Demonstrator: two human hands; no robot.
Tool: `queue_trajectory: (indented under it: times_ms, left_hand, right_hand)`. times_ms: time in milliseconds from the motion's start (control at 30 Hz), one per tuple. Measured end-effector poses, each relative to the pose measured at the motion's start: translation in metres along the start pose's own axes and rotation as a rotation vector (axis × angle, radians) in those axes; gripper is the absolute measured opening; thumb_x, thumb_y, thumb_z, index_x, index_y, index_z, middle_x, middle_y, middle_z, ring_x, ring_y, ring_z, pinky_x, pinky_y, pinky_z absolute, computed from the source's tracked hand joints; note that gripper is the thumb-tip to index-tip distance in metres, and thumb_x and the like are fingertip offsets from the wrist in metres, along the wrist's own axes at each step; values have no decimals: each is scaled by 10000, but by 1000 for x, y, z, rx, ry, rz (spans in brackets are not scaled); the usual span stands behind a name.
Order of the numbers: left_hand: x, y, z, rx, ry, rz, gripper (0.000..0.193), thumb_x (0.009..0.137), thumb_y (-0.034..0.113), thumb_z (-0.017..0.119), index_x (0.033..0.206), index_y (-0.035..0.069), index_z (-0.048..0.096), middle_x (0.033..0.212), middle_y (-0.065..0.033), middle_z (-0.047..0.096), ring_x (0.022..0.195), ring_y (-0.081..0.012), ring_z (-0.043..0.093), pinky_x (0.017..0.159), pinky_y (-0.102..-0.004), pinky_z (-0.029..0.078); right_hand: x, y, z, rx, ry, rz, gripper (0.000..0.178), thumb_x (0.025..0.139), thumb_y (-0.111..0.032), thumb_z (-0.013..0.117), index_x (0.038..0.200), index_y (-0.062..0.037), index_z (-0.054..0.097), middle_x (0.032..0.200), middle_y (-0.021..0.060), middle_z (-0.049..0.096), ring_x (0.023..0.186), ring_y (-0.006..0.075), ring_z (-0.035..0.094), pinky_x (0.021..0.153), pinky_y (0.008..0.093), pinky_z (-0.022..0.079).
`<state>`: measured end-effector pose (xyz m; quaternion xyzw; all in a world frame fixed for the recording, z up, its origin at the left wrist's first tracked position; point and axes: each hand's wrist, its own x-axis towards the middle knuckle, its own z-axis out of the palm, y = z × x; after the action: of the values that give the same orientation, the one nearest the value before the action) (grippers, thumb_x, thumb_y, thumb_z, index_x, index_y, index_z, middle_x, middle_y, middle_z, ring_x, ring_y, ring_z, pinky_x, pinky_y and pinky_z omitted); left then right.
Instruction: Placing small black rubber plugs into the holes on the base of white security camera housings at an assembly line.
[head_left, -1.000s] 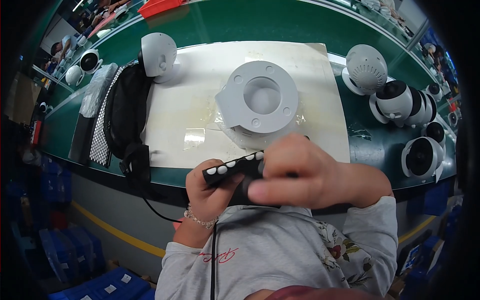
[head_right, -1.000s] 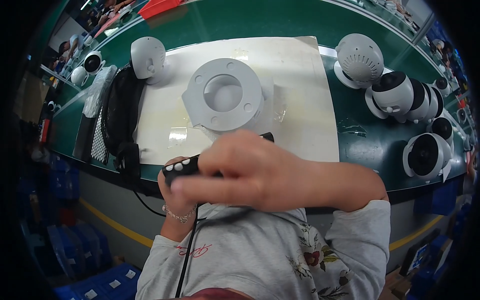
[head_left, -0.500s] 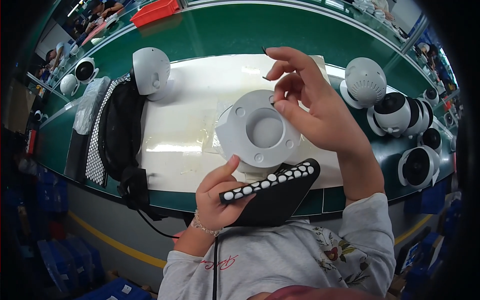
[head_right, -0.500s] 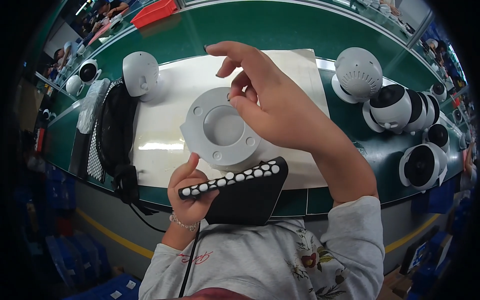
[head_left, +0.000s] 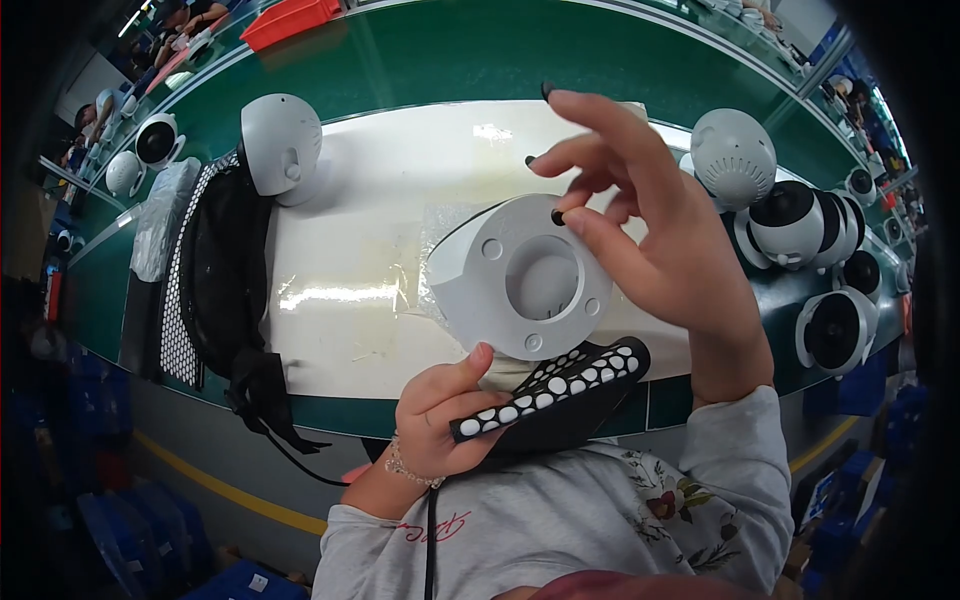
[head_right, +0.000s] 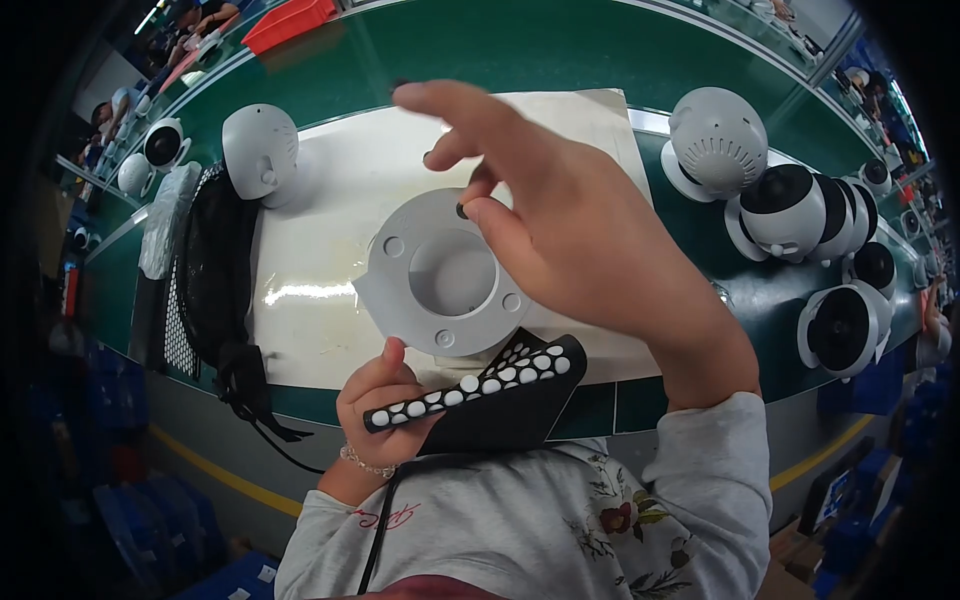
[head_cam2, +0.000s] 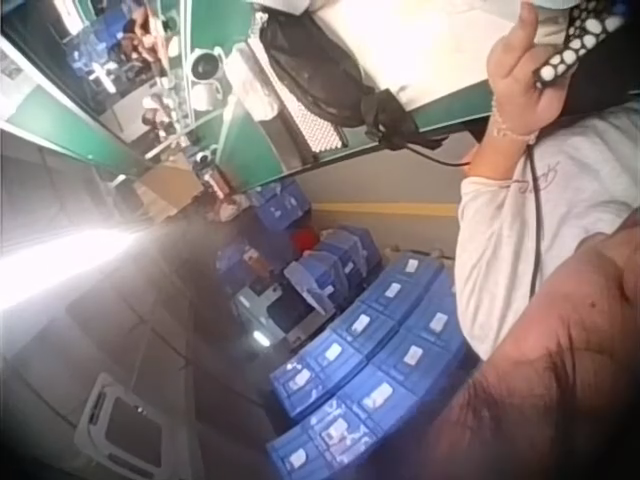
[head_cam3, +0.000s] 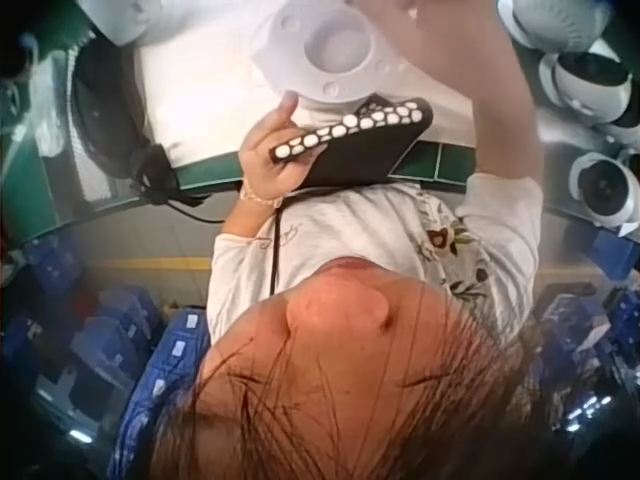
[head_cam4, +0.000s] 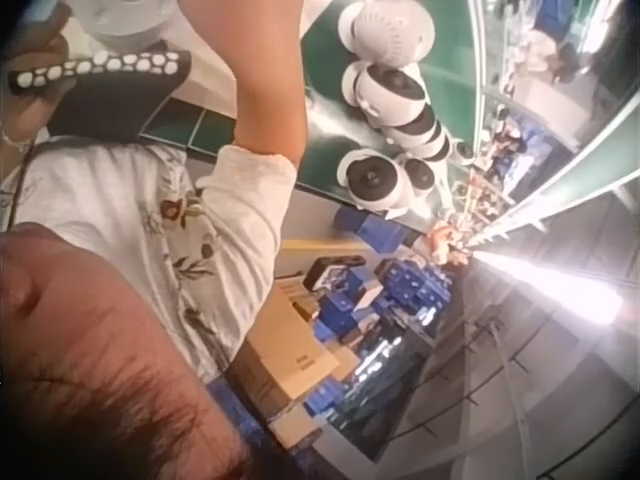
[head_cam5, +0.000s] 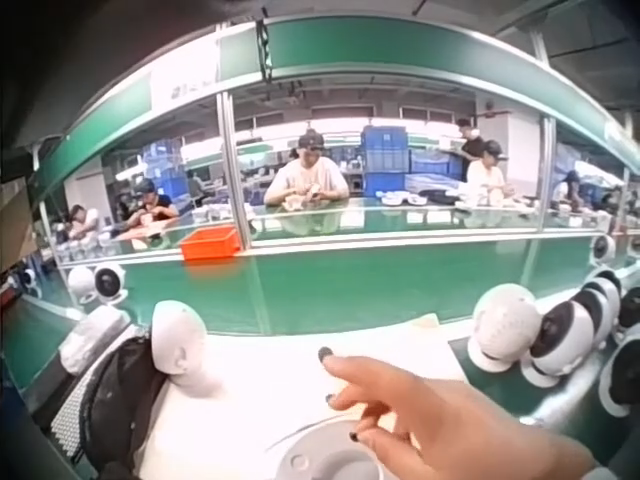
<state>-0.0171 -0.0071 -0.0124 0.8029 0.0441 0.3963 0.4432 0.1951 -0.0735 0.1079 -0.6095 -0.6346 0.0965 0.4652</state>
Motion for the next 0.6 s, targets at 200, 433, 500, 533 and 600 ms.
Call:
queue_trajectory:
  times_ms: [200, 433, 500, 533, 600]
  left_hand:
    - [0, 0, 1, -2, -5, 6, 312, 528, 36, 683, 835, 45, 629, 1175, -204, 506, 831, -225, 596, 688, -284, 467]
    - [2, 1, 3, -9, -52, 40, 308, 528, 39, 677, 830, 45, 620, 1199, -182, 495, 818, -224, 596, 669, -285, 464]
    - [2, 1, 2, -11, -44, 38, 303, 530, 39, 677, 827, 46, 617, 1199, -178, 496, 812, -224, 596, 665, -285, 463]
    - [2, 1, 2, -13, -45, 37, 297, 534, 38, 679, 823, 46, 613, 1199, -177, 496, 808, -224, 597, 665, -285, 463]
    - [2, 1, 2, -13, -44, 36, 292, 537, 38, 680, 820, 47, 609, 1199, -177, 495, 804, -225, 598, 664, -285, 463]
  right_hand:
    - [-13, -20, -2, -390, -152, -228, 664, 688, 62, 600, 1276, -95, 335, 1009, 128, 609, 873, 249, 606, 691, 314, 468]
    - [-3, -1, 22, 100, -43, -63, 444, 743, 64, 540, 1144, -37, 379, 917, 80, 514, 860, 131, 528, 837, 293, 402]
    - [-3, -1, 28, 242, -111, 18, 409, 766, 54, 518, 1141, -30, 380, 881, 67, 503, 834, 107, 517, 825, 280, 409]
    - [-2, -1, 28, 244, -116, 16, 409, 766, 54, 518, 1141, -30, 380, 881, 67, 503, 834, 107, 517, 825, 280, 409]
    - [-2, -3, 28, 244, -104, 72, 425, 761, 45, 530, 1153, -34, 387, 914, 84, 534, 873, 137, 542, 899, 334, 372]
